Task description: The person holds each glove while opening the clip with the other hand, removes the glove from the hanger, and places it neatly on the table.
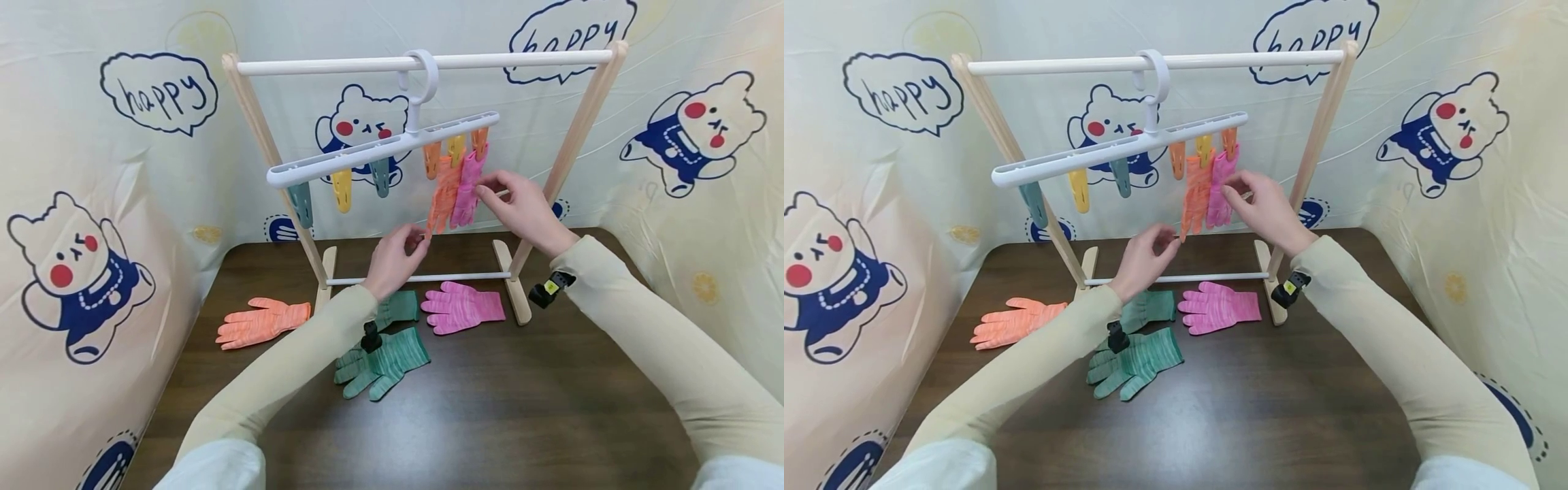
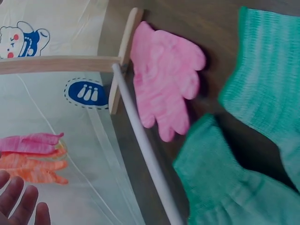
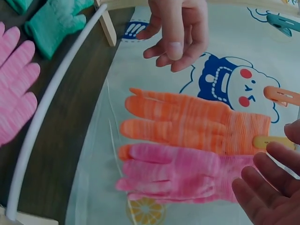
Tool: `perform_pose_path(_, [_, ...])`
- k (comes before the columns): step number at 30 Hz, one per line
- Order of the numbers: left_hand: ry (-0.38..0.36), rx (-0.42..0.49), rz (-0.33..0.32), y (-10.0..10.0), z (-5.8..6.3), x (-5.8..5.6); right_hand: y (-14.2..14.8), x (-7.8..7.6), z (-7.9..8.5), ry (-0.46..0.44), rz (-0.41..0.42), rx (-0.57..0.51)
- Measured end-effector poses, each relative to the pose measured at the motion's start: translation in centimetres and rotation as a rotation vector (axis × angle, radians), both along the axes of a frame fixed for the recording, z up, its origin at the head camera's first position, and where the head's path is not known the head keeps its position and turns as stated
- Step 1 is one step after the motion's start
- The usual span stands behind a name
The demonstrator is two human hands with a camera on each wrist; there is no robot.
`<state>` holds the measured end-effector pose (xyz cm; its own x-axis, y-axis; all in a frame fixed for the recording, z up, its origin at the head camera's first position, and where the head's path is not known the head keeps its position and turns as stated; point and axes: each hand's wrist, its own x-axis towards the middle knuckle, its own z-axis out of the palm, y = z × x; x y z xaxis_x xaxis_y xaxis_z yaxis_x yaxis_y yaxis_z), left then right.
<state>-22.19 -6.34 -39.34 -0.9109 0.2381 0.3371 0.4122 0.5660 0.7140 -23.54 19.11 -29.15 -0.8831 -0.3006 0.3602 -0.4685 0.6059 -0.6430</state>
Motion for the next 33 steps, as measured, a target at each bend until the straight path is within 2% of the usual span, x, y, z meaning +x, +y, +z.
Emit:
perform_pose_path(12, [0.004, 0.101, 0.054, 1.8, 1.8, -1.8, -0.4, -2.0, 1.5, 0.058, -0.002, 0.045])
perform_pose_path(23, [0.017, 0.109, 0.117, 3.6, 3.2, -3.1, -1.2, -3.5, 2.4, 0.075, -0.026, 0.045])
perform_pose_path(26, [0.006, 0.150, 0.110, 4.0, 3.6, -3.6, -1.4, -3.7, 2.5, 0.069, -0.025, 0.038])
perform_pose_path(33, [-0.025, 0.281, 0.050, 4.9, 4.3, -4.5, -1.7, -4.0, 2.7, 0.052, -0.036, 0.024])
